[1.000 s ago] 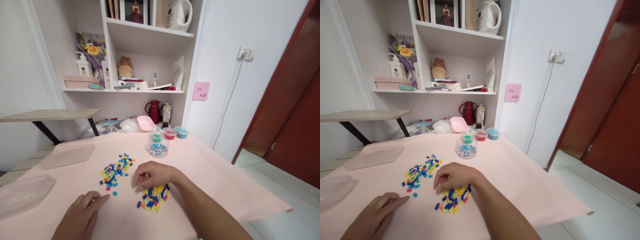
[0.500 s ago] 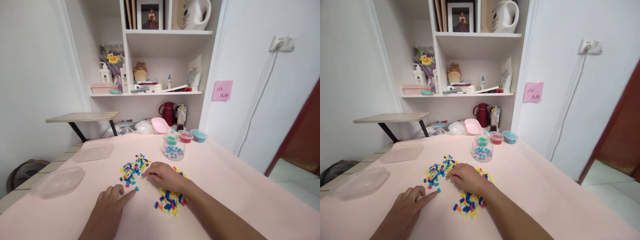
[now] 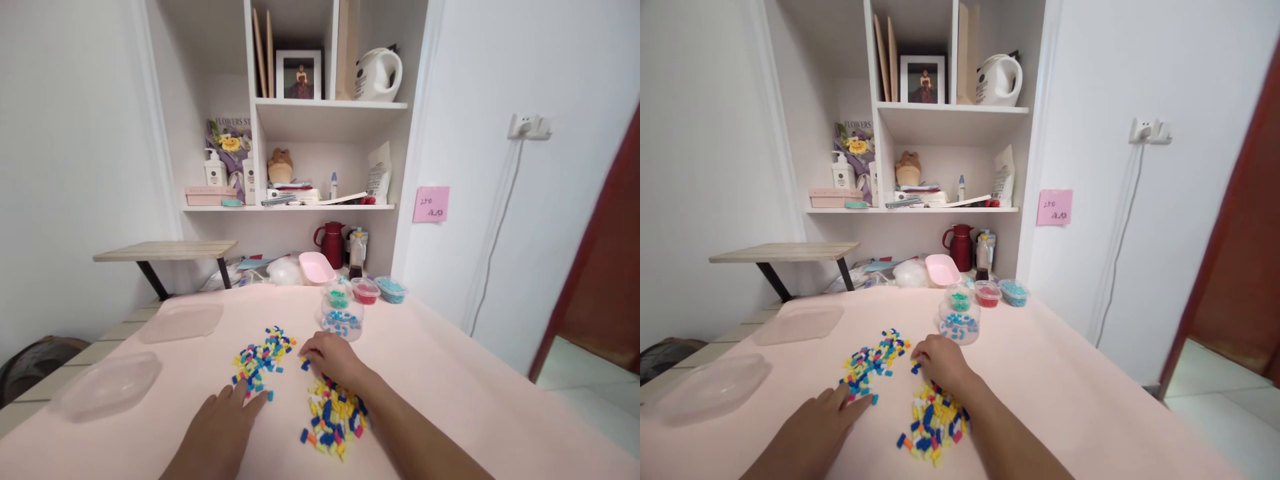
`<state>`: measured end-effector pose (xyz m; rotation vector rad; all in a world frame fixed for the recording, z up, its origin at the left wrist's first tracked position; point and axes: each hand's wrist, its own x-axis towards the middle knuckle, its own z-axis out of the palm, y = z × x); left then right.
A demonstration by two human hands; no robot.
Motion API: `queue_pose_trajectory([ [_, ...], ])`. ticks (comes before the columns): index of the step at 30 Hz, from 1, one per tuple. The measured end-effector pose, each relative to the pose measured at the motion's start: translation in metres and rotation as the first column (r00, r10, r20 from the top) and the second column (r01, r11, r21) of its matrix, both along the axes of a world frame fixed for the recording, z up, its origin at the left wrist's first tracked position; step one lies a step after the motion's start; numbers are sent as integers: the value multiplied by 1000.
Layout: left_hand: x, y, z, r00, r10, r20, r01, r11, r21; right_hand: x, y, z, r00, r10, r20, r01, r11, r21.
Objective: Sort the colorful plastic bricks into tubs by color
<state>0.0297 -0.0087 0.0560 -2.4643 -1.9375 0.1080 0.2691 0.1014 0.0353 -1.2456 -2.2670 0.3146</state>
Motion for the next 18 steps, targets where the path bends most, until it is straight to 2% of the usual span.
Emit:
queue_pose_trajectory([
  [6, 30, 10, 1, 999, -47, -12, 48, 997, 56, 4, 7, -3, 997, 74, -20, -73, 995, 71],
  [9, 44, 11, -2, 997, -75, 9, 75, 994, 80, 6, 6, 0, 989, 137, 50, -139, 990, 36],
  [12, 51, 9, -11, 998, -46, 38, 40, 989, 140, 10, 4, 5, 984, 161, 79, -159, 987, -38],
  [15, 51, 8, -18, 990, -12, 141, -13, 984, 177, 15, 2, 12, 982, 171, 81, -161, 981, -111],
  [18, 44, 9, -19, 935, 55, 350, -126, 975, 184, 16, -1, 16, 991, 131, 34, -125, 982, -144],
])
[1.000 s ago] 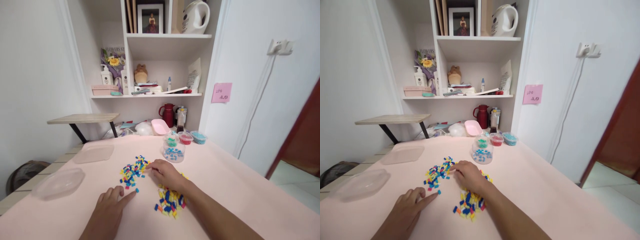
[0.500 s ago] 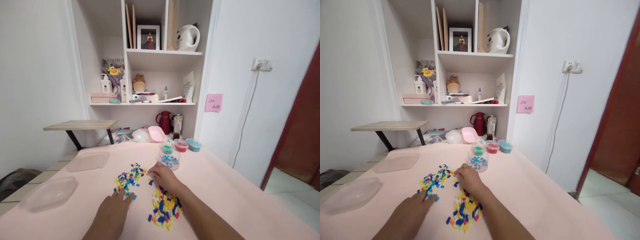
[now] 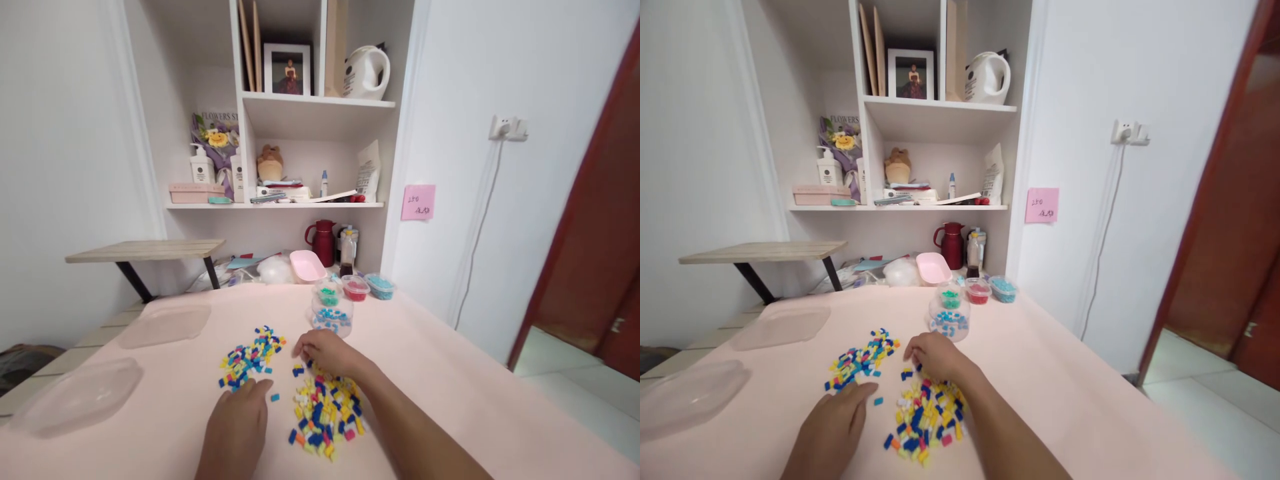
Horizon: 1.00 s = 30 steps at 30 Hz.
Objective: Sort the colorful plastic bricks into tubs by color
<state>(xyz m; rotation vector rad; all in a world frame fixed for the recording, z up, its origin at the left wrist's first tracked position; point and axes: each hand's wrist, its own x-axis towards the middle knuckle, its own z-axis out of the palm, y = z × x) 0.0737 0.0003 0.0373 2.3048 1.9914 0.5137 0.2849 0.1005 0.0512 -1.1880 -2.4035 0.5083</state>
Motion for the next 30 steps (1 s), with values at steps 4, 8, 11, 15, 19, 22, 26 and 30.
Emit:
queue_pose_trajectory([
  [4, -13, 2, 8, 884, 149, 443, -204, 976, 79, -9, -8, 4, 997, -14, -77, 21, 997, 79],
  [8, -21, -1, 16, 623, 157, 766, -389, 912, 129, -22, -22, 6, 989, 118, -84, -107, 986, 127],
  [11, -23, -1, 19, 466, 129, 875, -449, 887, 109, -30, -29, 6, 976, 206, -68, -196, 972, 130],
  [15, -23, 0, 20, 362, 135, 922, -467, 883, 54, -36, -30, 2, 970, 242, 4, -239, 956, 169],
  [19, -23, -2, 27, 345, 161, 925, -460, 888, 17, -42, -31, -1, 960, 265, 89, -278, 936, 215],
  [22, -23, -4, 35, 353, 233, 906, -477, 878, -40, -42, -32, 0, 953, 293, 79, -304, 927, 221],
  [26, -26, -6, 38, 385, 277, 880, -488, 871, -61, -32, -32, 12, 962, 246, -121, -225, 960, 164],
  [30, -28, -5, 35, 414, 258, 873, -472, 881, -36, -8, -23, 29, 888, 57, -457, -19, 996, 87],
])
